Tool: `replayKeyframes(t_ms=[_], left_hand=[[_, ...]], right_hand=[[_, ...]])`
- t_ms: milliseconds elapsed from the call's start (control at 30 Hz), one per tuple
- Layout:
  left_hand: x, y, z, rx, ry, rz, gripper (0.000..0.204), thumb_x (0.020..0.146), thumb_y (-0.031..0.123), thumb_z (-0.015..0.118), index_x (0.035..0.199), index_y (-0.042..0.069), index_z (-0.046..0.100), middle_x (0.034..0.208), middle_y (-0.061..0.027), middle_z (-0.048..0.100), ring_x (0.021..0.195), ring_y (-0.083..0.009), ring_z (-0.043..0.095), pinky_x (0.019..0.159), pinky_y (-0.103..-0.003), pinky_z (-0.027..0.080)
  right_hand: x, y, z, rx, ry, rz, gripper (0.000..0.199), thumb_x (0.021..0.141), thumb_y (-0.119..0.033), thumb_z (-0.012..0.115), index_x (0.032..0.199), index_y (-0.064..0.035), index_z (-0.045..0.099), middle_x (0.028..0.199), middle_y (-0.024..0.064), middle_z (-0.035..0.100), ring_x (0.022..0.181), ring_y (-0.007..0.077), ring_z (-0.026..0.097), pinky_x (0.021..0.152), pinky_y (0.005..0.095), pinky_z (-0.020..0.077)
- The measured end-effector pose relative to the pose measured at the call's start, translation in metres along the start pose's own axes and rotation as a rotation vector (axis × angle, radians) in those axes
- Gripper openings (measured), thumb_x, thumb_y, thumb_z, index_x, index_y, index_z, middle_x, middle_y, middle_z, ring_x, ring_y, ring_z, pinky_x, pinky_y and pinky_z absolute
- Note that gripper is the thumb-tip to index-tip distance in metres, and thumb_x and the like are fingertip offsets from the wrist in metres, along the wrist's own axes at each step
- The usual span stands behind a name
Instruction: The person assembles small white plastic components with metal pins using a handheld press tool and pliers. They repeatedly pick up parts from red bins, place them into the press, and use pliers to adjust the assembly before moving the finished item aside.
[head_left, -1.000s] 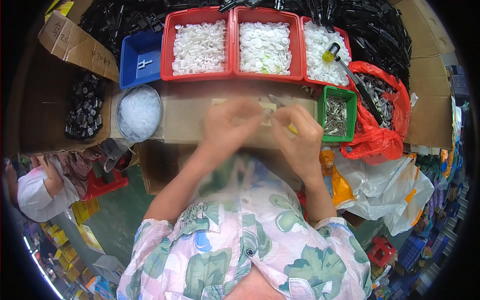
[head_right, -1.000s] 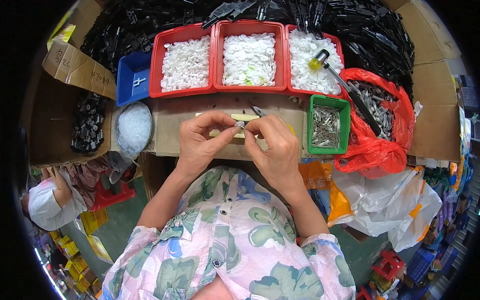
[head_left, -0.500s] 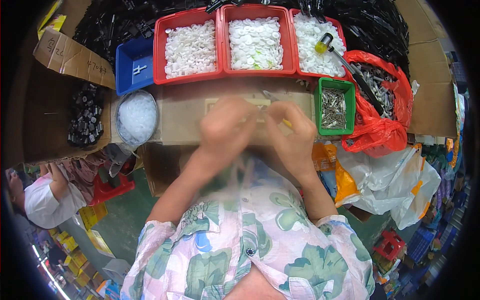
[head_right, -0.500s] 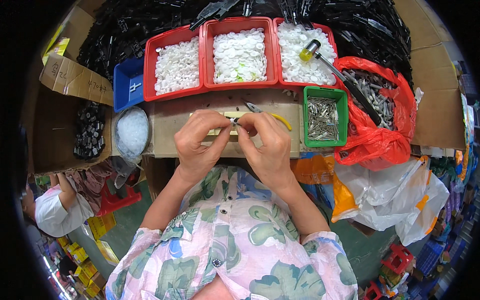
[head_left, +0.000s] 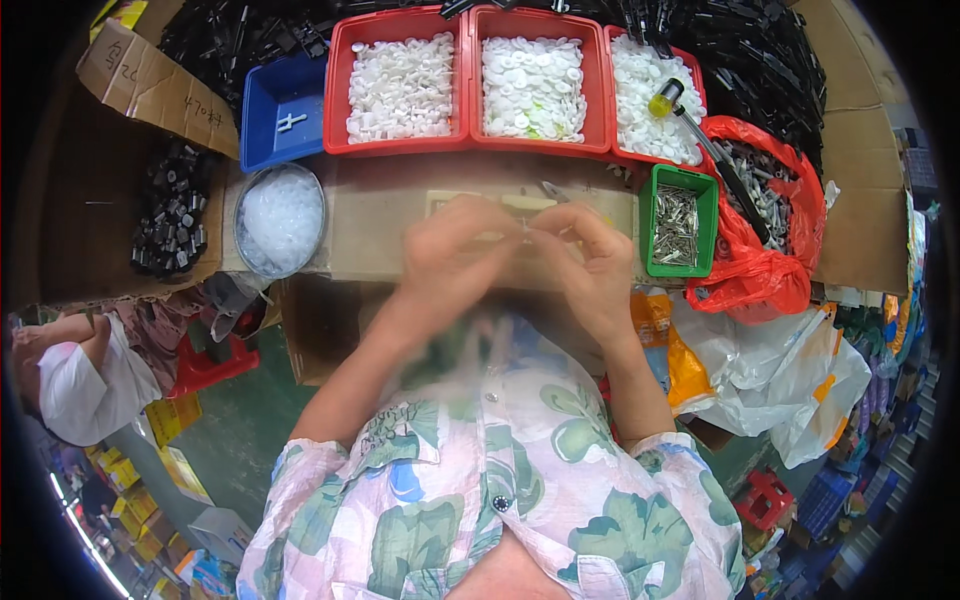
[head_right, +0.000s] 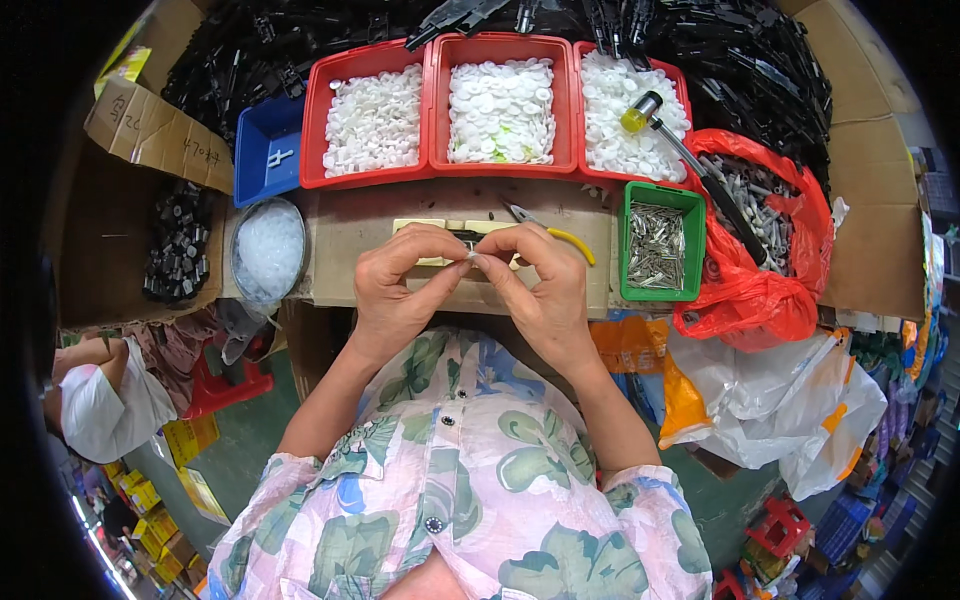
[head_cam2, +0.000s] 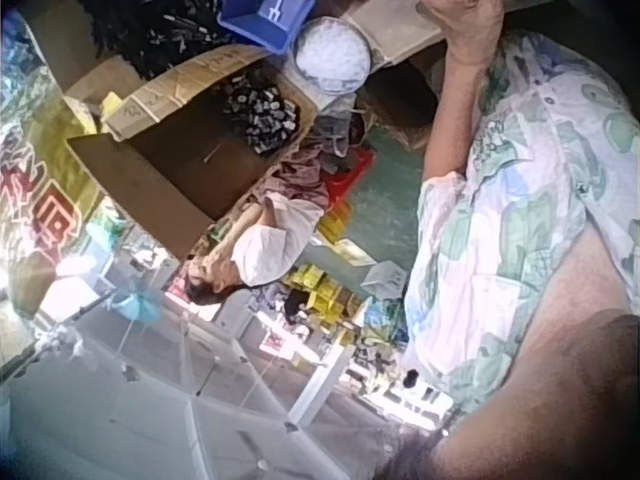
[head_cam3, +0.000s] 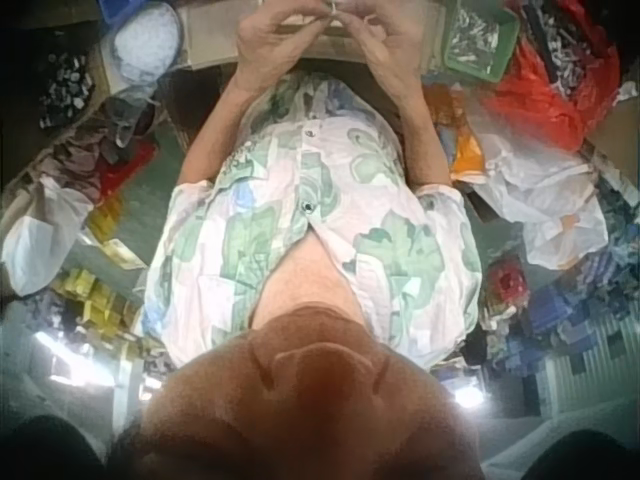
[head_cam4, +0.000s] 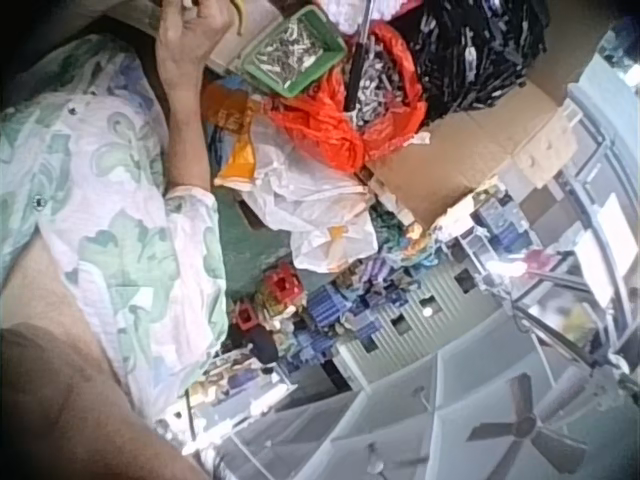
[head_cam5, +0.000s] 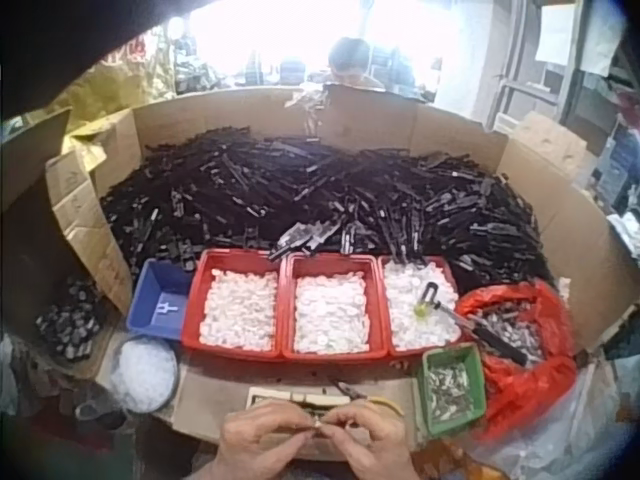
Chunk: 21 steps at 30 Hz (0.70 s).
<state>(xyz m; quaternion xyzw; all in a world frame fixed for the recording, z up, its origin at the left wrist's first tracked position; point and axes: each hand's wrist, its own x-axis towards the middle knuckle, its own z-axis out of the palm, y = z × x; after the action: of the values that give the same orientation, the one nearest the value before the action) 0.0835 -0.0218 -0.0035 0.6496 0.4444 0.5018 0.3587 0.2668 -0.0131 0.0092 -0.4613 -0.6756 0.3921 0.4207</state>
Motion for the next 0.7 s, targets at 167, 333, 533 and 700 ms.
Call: replayKeyframes(t_ms=[167, 333, 533, 700], left_hand=[[-0.006, -0.004, -0.014, 0.315, 0.086, 0.171, 0.021, 0.072, -0.007, 0.076, 0.090, 0.002, 0.072, 0.088, -0.0094, 0.069, 0.085, -0.0242, 0.065, 0.075, -0.036, 0.051], [-0.024, -0.017, -0.021, 0.651, 0.019, 0.348, 0.025, 0.070, -0.003, 0.079, 0.092, 0.005, 0.072, 0.073, -0.0047, 0.056, 0.070, -0.0232, 0.053, 0.063, -0.038, 0.044], [-0.029, -0.034, -0.019, 0.804, -0.093, 0.395, 0.027, 0.075, 0.006, 0.077, 0.101, 0.006, 0.072, 0.070, -0.0016, 0.052, 0.069, -0.0205, 0.050, 0.071, -0.037, 0.041], [-0.031, -0.043, -0.022, 0.855, -0.106, 0.437, 0.031, 0.074, 0.008, 0.076, 0.105, 0.007, 0.073, 0.069, -0.0005, 0.050, 0.069, -0.0194, 0.048, 0.073, -0.036, 0.039]], right_hand=[[0.005, 0.007, 0.014, -0.120, 0.009, -0.091, 0.009, 0.084, 0.001, 0.071, 0.093, 0.0015, 0.067, 0.086, 0.0112, 0.066, 0.077, 0.0257, 0.063, 0.072, 0.0362, 0.0485], [0.016, 0.031, 0.029, -0.251, -0.008, -0.301, 0.011, 0.079, 0.001, 0.072, 0.089, 0.0000, 0.067, 0.086, 0.0116, 0.061, 0.081, 0.0311, 0.060, 0.071, 0.0405, 0.0475], [0.021, 0.035, 0.038, -0.349, -0.016, -0.300, 0.011, 0.076, -0.002, 0.073, 0.085, -0.0023, 0.067, 0.086, 0.0090, 0.058, 0.084, 0.0288, 0.058, 0.069, 0.0407, 0.0453], [0.023, 0.033, 0.037, -0.387, -0.053, -0.306, 0.011, 0.075, -0.002, 0.074, 0.084, -0.0028, 0.067, 0.086, 0.0078, 0.058, 0.084, 0.0284, 0.057, 0.069, 0.0407, 0.0452]])
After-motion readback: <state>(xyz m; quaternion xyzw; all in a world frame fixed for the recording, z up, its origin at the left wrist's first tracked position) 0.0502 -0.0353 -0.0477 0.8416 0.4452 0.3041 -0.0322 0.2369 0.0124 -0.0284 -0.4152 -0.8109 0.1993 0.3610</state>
